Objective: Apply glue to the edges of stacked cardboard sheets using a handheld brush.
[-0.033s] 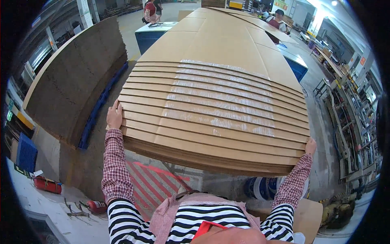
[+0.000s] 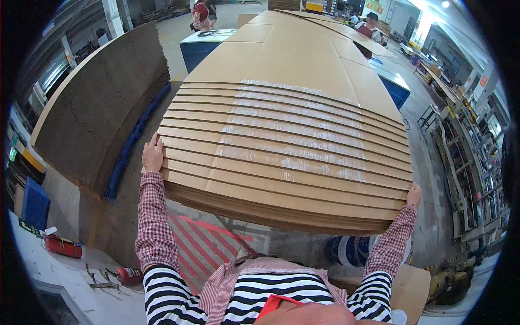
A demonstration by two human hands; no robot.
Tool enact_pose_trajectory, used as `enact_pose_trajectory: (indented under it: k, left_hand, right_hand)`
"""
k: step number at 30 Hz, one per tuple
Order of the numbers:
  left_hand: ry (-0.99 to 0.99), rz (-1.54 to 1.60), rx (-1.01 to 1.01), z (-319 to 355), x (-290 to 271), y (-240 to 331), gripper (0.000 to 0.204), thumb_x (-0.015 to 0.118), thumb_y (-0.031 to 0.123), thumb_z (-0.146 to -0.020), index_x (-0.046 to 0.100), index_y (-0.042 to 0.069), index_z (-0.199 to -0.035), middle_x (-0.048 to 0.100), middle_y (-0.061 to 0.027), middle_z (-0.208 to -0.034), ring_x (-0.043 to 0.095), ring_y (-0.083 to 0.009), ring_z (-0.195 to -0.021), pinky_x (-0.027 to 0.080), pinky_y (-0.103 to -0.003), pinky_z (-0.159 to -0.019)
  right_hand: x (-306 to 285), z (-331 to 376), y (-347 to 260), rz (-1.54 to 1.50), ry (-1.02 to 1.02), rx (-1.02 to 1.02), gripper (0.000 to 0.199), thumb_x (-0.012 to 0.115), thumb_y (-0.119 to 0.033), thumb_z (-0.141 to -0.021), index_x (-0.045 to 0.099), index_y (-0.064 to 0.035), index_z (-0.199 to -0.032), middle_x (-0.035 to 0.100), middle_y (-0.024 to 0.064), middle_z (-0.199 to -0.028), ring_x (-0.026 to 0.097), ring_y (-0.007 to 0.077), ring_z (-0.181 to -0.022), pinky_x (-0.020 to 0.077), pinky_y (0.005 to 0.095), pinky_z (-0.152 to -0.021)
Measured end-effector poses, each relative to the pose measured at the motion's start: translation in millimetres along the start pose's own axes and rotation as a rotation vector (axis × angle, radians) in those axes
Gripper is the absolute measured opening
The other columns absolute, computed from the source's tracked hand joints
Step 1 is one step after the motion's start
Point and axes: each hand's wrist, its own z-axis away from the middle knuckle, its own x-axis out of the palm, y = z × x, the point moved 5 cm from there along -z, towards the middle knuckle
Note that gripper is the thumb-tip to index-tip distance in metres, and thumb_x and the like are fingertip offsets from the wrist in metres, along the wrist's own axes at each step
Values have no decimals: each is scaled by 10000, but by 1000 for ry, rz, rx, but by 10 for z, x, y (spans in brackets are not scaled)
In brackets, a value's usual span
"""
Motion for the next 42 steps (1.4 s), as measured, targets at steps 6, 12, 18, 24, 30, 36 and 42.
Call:
enact_pose_trajectory:
  k: [6,12,18,24,30,36,42]
  left_hand:
    - [-16,29,-21,11,0,24,397,448,352,-896,484,189,-1257,554,-181,-981,552,-329,-913,445,-412,-787]
    - [-3,9,-16,-14,23,-36,393,446,354,-897,486,196,-1254,557,-179,-985,555,-326,-916,447,-410,-785]
    - [-1,14,-11,7,-14,-8,393,442,361,-898,489,196,-1251,562,-171,-975,555,-326,-912,444,-406,-787]
    - [23,48,-8,7,6,-23,391,445,361,-897,496,193,-1247,564,-161,-964,555,-316,-909,441,-398,-791]
    - [18,36,-18,23,-33,-36,392,446,362,-897,497,194,-1247,560,-156,-967,554,-312,-907,440,-397,-788]
    - [-6,32,-6,-30,73,95,394,434,365,-899,490,193,-1249,563,-164,-951,548,-326,-902,438,-416,-782]
    - [16,50,52,-82,81,-331,415,416,408,-903,479,200,-1256,557,-202,-1043,530,-363,-908,431,-446,-780]
  right_hand:
    - [28,-19,47,-12,0,25,440,357,-350,-918,595,9,-1007,588,244,-974,537,406,-940,421,456,-785]
    - [0,-4,-5,-12,40,-7,425,378,-331,-912,595,22,-1004,587,251,-978,546,392,-939,421,440,-788]
    - [-36,61,-115,-25,10,42,422,404,-323,-903,597,42,-993,587,258,-971,553,380,-945,421,433,-788]
    - [-30,25,-66,-30,34,-7,428,404,-329,-902,599,47,-964,589,258,-950,555,389,-920,418,441,-770]
    - [-22,58,-132,-15,8,5,437,392,-334,-905,600,46,-962,593,249,-956,550,391,-921,416,435,-779]
    - [-53,-5,122,-32,65,-30,406,389,-330,-893,597,10,-970,588,255,-928,547,420,-890,418,472,-744]
    - [103,24,-153,-15,40,-32,397,377,-337,-896,585,-2,-945,575,244,-953,533,416,-910,414,469,-755]
